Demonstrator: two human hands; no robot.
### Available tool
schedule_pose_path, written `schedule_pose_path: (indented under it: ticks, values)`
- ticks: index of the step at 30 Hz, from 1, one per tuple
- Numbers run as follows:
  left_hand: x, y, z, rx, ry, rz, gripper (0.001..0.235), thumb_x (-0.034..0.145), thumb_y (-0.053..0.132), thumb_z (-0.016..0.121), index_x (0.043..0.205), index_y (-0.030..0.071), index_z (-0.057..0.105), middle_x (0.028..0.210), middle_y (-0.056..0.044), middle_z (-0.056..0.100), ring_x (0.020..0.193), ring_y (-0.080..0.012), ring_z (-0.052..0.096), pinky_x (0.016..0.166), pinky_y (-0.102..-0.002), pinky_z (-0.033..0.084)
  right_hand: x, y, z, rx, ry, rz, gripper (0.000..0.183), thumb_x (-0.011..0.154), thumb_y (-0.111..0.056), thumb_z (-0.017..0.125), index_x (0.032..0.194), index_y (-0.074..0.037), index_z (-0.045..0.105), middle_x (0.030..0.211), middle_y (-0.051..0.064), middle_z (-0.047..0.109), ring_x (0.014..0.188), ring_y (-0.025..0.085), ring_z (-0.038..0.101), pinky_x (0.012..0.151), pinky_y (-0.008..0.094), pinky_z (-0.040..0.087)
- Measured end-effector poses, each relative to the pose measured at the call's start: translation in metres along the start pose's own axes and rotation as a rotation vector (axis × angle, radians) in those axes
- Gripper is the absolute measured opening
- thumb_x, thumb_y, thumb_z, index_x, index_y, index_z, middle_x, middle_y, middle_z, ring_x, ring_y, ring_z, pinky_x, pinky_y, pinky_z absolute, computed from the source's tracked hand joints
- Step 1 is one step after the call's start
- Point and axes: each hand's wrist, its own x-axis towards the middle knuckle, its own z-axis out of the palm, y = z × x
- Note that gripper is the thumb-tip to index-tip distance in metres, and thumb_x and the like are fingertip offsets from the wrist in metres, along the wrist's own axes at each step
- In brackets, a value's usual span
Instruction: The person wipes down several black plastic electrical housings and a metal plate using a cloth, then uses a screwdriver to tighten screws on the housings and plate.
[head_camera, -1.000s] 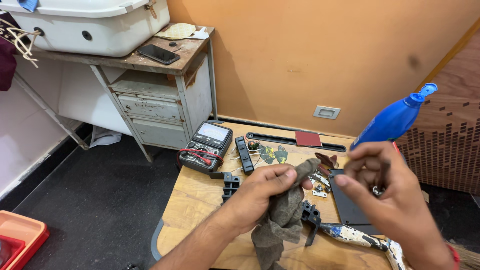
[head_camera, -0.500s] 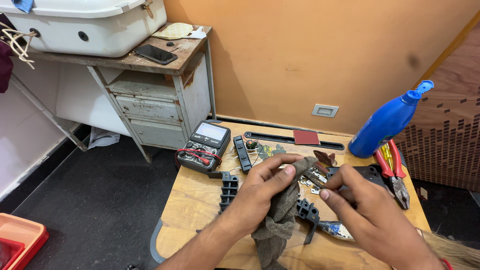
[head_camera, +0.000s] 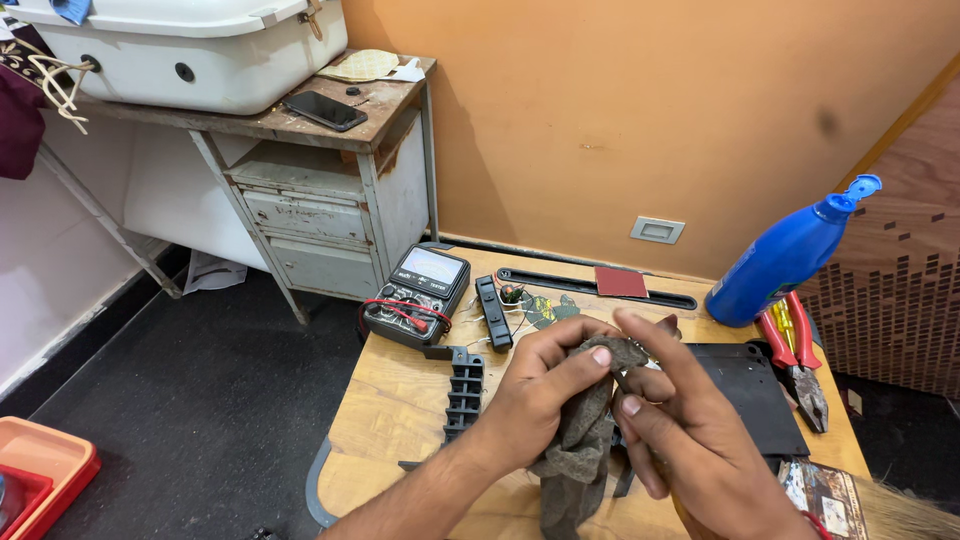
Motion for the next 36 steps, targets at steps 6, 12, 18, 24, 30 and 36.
schedule_pose_path:
  ticks: [6, 12, 18, 24, 30, 36]
  values:
    - [0.004, 0.003, -0.002, 0.130, 0.009, 0.041, 0.028, 0.105, 0.019, 0.060, 0.120, -0.004, 0.066, 0.104, -0.006, 0.069, 0.096, -0.0094, 0.062, 0.086, -0.025, 0.052, 0.006, -0.007, 0.010, -0.248, 0.092, -0.049, 0.058, 0.092, 0.002, 0.052, 0.148, -0.014, 0.050, 0.071, 0.008, 0.058, 0.043, 0.011, 0.050, 0.039, 0.026, 0.041]
    - [0.000, 0.010, 0.006, -0.019, 0.061, 0.042, 0.022, 0.099, 0.014, 0.066, 0.118, 0.008, 0.059, 0.101, -0.006, 0.069, 0.094, -0.0105, 0.063, 0.084, -0.027, 0.051, 0.000, 0.004, 0.007, -0.050, 0.057, -0.147, 0.052, 0.096, -0.002, 0.050, 0.148, -0.009, 0.049, 0.073, 0.009, 0.057, 0.048, 0.010, 0.052, 0.041, 0.025, 0.043]
    - [-0.007, 0.013, 0.019, 0.548, 0.189, 0.323, 0.018, 0.103, 0.016, 0.067, 0.109, -0.001, 0.067, 0.102, -0.008, 0.066, 0.098, -0.0175, 0.064, 0.090, -0.029, 0.051, 0.001, 0.011, 0.003, -0.016, 0.063, -0.268, 0.038, 0.104, -0.013, 0.047, 0.141, -0.005, 0.054, 0.068, 0.008, 0.058, 0.044, 0.008, 0.050, 0.041, 0.023, 0.042]
    - [-0.015, 0.013, 0.032, 0.774, 0.290, 0.442, 0.021, 0.107, 0.014, 0.059, 0.114, -0.002, 0.071, 0.117, -0.013, 0.067, 0.112, -0.0229, 0.060, 0.099, -0.032, 0.049, 0.006, 0.011, 0.016, -0.116, 0.209, -0.284, 0.025, 0.101, -0.008, 0.052, 0.126, -0.005, 0.055, 0.061, 0.004, 0.056, 0.041, 0.006, 0.046, 0.036, 0.022, 0.036]
    - [-0.013, 0.010, 0.045, 0.284, 0.238, 0.122, 0.035, 0.108, 0.026, 0.053, 0.126, -0.002, 0.065, 0.118, -0.009, 0.068, 0.107, -0.0150, 0.063, 0.095, -0.030, 0.052, 0.014, 0.022, 0.018, -0.348, 0.368, -0.388, 0.013, 0.100, -0.006, 0.057, 0.112, -0.003, 0.054, 0.066, 0.003, 0.065, 0.050, 0.002, 0.050, 0.042, 0.021, 0.039]
    - [-0.010, -0.002, 0.051, 0.098, 0.213, 0.138, 0.042, 0.109, 0.033, 0.054, 0.124, -0.005, 0.065, 0.123, -0.012, 0.071, 0.109, -0.0145, 0.064, 0.098, -0.031, 0.053, 0.014, 0.037, 0.025, -0.560, 0.425, -0.602, 0.006, 0.103, -0.004, 0.058, 0.107, -0.002, 0.053, 0.076, 0.004, 0.071, 0.069, 0.003, 0.061, 0.058, 0.022, 0.049]
